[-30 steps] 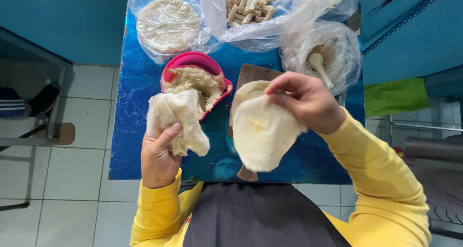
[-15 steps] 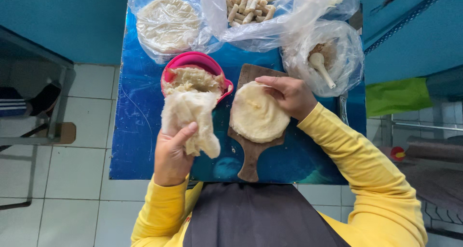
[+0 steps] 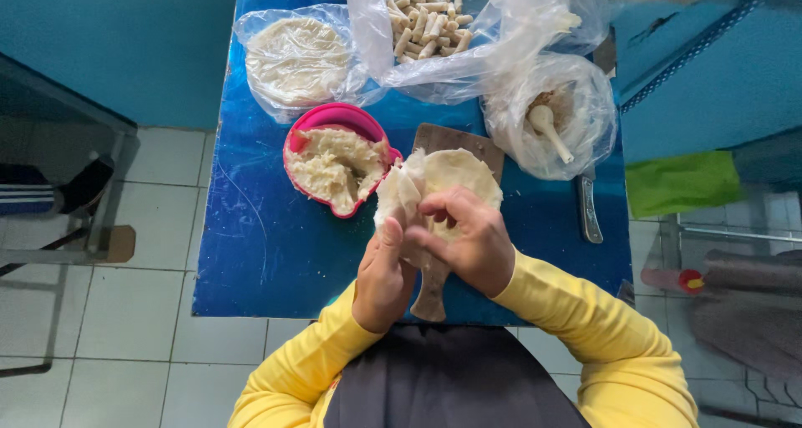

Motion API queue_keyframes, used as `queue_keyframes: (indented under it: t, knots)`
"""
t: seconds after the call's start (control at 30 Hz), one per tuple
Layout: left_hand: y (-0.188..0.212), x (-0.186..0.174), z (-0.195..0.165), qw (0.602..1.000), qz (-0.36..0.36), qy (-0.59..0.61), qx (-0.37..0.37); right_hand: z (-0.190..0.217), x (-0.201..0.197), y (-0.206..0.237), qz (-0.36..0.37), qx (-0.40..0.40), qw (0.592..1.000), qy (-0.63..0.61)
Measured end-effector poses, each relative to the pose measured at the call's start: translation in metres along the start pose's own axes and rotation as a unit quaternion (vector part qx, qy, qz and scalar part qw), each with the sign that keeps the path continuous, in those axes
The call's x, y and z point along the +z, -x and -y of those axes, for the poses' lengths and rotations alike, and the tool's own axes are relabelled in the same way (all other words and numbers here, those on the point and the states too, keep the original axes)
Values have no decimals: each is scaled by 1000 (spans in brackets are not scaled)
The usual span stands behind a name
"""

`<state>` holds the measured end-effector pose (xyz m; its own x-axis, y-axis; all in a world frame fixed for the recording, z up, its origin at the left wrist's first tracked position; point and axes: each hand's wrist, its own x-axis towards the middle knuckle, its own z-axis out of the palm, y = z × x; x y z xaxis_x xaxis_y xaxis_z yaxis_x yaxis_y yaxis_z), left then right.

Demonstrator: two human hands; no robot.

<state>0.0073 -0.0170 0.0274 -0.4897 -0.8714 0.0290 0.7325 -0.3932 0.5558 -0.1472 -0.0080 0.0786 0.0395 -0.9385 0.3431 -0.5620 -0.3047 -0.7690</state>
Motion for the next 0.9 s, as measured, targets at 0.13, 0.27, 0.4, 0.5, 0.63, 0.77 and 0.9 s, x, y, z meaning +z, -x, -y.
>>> queue_keyframes:
  t: [0.13,0.27,0.4,0.5,0.63,0.77,0.9]
  knots:
    - [5,-19,17,1000,-9,-17,2,0,4,0,-25,-5,1000,13]
    - [9,-24,21,991,-74,-102,-47,-3,13,11,-45,-24,999,-15]
    - [5,-9,8,997,-43,-57,-17,-20,13,14,-19,62,994,-91]
    - [-1,5,-6,998,-59,32,-12,-38,4,10,-14,192,922,-336]
    - [-6,12,-17,995,-40,90,-11,-52,-2,3,-36,318,762,-563]
    - [-4,6,-7,999,-24,36,-12,-55,2,3,15,378,727,-573]
    - [3,-3,0,993,-20,-113,-39,-59,3,10,85,410,718,-557]
